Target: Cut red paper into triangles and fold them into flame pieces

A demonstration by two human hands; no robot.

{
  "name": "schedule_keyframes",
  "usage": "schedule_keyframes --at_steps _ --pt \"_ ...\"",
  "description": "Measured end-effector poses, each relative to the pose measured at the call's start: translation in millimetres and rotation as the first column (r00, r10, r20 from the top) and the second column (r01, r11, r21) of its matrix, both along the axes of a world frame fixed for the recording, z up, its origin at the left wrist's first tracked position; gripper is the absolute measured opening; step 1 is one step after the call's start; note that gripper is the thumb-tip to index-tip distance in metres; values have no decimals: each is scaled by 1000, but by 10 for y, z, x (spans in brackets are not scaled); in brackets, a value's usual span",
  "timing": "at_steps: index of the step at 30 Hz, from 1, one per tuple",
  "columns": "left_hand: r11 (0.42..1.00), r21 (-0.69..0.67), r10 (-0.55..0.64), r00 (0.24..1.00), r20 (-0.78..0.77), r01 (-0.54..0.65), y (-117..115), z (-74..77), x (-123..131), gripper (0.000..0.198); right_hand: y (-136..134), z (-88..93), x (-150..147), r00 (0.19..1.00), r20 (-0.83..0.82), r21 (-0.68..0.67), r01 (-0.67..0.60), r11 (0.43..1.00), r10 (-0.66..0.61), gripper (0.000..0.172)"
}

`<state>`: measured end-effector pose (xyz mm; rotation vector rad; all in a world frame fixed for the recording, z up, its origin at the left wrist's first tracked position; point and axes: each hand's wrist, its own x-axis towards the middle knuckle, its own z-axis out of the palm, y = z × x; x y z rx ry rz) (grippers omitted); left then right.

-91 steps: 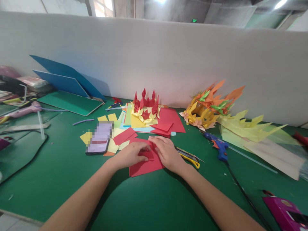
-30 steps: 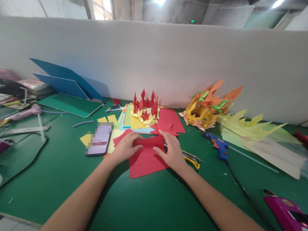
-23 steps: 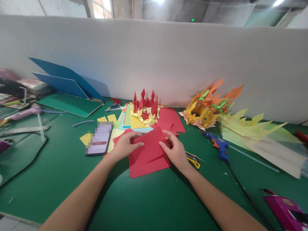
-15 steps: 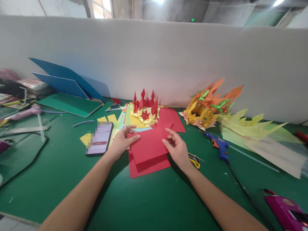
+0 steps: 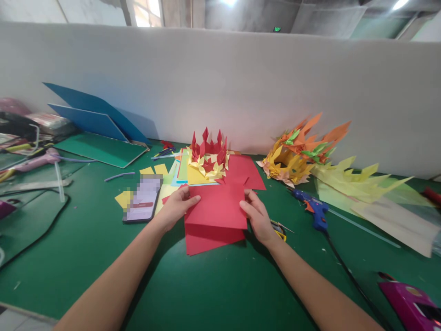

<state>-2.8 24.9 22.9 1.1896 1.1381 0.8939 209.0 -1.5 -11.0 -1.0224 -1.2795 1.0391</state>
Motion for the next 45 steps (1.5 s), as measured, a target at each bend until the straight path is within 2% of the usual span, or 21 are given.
schedule_keyframes --at_steps 3,6,10,13,17,19,21,23,28,32,34,38,41,45 --pt "999 50 13 999 -50 -10 8 -11 -18 25 3 59 37 986 -138 -62 -106 992 96 45" --pt "997 39 -67 992 -108 71 -9 1 -17 29 38 104 75 970 -189 -97 -174 980 154 53" --pt "969 -40 -246 962 -118 243 -53 17 29 36 34 112 49 968 -67 -180 -252 951 244 43" --pt "968 -9 -250 957 -146 251 -63 7 54 36 -9 93 -27 952 84 -199 -273 941 294 31" --pt "992 99 -63 983 -173 81 -38 -8 41 34 -18 56 -83 984 127 -148 -106 983 126 23" --pt "997 63 -34 988 -152 44 -24 -16 30 32 6 32 -75 994 110 -141 -3 990 19 25" --pt "999 -4 -44 990 -133 44 -14 -31 27 28 34 -1 -58 994 102 -140 50 989 -36 27" --pt "999 -30 -22 992 -124 18 -9 -50 33 26 52 -39 -51 991 114 -115 86 990 -73 28" --pt "991 37 131 987 -96 -128 1 -58 57 30 35 -104 -84 964 230 29 128 991 -131 26" --pt "984 48 175 983 -62 -172 1 -42 69 33 -11 -80 -109 900 379 235 133 963 -217 18" --pt "982 68 178 983 -41 -175 -6 -46 81 36 -38 -52 -114 867 431 369 82 926 -249 17" --pt "981 82 174 984 26 -175 -21 -70 115 39 -96 2 -127 773 580 549 -138 825 -257 33" --pt "980 73 185 982 44 -187 -17 -85 125 36 -130 12 -153 662 709 545 -293 786 -244 40" --pt "980 70 185 983 10 -186 -7 -87 110 30 -138 -11 -179 559 805 465 -387 796 -199 41"
